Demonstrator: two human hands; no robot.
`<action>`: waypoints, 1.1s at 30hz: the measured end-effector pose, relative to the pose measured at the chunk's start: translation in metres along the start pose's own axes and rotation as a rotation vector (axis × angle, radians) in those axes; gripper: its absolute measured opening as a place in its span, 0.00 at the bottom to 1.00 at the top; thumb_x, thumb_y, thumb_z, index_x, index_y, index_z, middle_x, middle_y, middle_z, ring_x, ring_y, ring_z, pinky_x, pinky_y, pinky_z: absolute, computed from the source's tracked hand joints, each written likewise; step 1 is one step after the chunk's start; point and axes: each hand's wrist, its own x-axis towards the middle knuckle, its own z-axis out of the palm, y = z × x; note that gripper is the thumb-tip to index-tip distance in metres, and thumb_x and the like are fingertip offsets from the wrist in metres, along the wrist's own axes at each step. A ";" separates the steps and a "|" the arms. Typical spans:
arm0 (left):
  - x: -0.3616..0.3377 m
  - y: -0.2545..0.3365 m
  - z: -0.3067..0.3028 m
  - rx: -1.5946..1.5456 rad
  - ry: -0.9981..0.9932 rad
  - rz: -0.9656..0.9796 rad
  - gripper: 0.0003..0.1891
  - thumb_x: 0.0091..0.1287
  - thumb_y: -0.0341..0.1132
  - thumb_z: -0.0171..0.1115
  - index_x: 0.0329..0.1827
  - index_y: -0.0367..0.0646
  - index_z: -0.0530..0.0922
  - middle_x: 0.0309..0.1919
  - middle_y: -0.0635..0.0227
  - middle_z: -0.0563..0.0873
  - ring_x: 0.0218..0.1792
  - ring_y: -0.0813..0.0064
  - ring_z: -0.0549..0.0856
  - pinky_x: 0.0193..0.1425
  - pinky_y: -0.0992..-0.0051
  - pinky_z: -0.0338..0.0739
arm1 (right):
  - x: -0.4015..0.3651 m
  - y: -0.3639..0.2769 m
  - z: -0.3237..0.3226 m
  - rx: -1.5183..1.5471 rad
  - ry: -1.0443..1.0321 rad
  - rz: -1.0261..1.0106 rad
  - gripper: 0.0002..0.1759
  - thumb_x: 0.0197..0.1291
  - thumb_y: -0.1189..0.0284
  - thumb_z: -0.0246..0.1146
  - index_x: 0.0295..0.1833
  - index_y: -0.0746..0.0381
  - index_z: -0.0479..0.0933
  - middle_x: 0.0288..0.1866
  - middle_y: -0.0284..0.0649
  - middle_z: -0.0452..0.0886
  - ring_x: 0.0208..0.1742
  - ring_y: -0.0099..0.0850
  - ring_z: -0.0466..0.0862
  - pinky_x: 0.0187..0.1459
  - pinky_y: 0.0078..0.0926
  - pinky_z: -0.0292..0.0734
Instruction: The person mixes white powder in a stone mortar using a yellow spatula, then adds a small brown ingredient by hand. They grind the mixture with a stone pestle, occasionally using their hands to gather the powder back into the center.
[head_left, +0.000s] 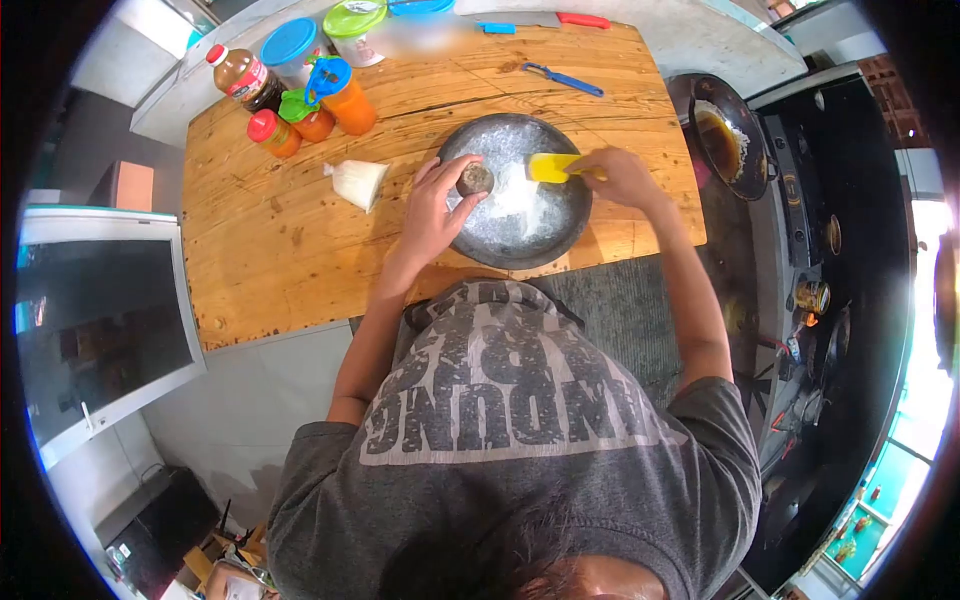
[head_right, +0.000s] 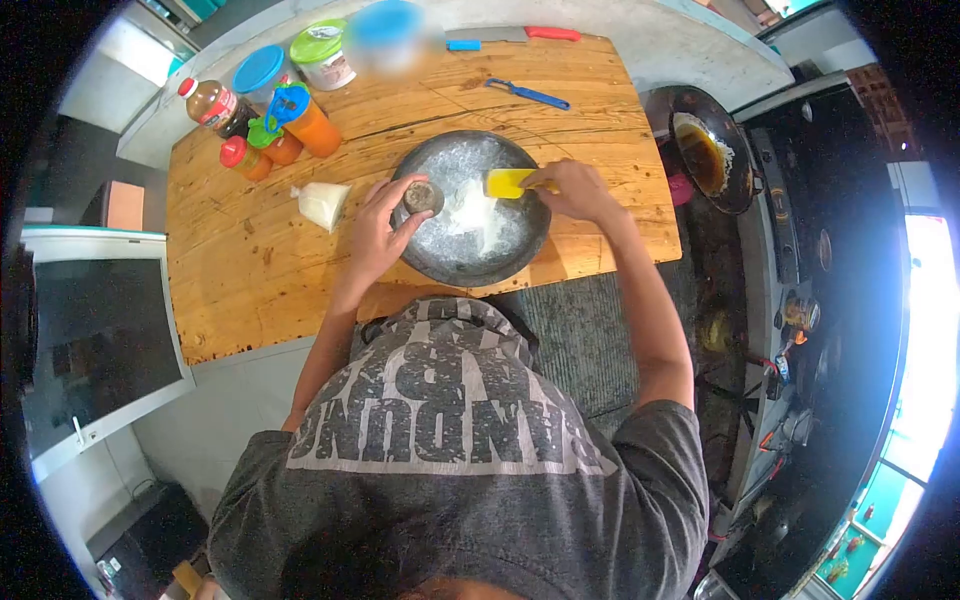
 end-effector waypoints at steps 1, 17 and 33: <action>-0.001 0.000 -0.001 -0.004 -0.002 -0.004 0.21 0.60 0.36 0.67 0.57 0.45 0.76 0.49 0.59 0.84 0.51 0.56 0.81 0.67 0.57 0.64 | -0.004 0.002 -0.009 -0.057 -0.020 0.018 0.14 0.53 0.69 0.62 0.46 0.50 0.84 0.43 0.40 0.85 0.45 0.41 0.82 0.48 0.39 0.77; -0.005 -0.003 -0.003 -0.003 0.030 -0.025 0.21 0.58 0.34 0.69 0.56 0.44 0.77 0.49 0.62 0.84 0.50 0.61 0.80 0.57 0.64 0.70 | -0.034 -0.011 -0.042 -0.120 -0.243 0.152 0.15 0.54 0.68 0.61 0.48 0.49 0.84 0.44 0.42 0.84 0.46 0.41 0.82 0.49 0.41 0.76; -0.001 0.003 0.000 -0.029 0.018 -0.038 0.21 0.59 0.35 0.68 0.56 0.44 0.77 0.48 0.59 0.85 0.50 0.57 0.81 0.65 0.59 0.66 | -0.049 -0.012 0.002 -0.063 -0.001 0.154 0.14 0.54 0.69 0.61 0.46 0.52 0.83 0.34 0.46 0.84 0.38 0.44 0.84 0.42 0.41 0.78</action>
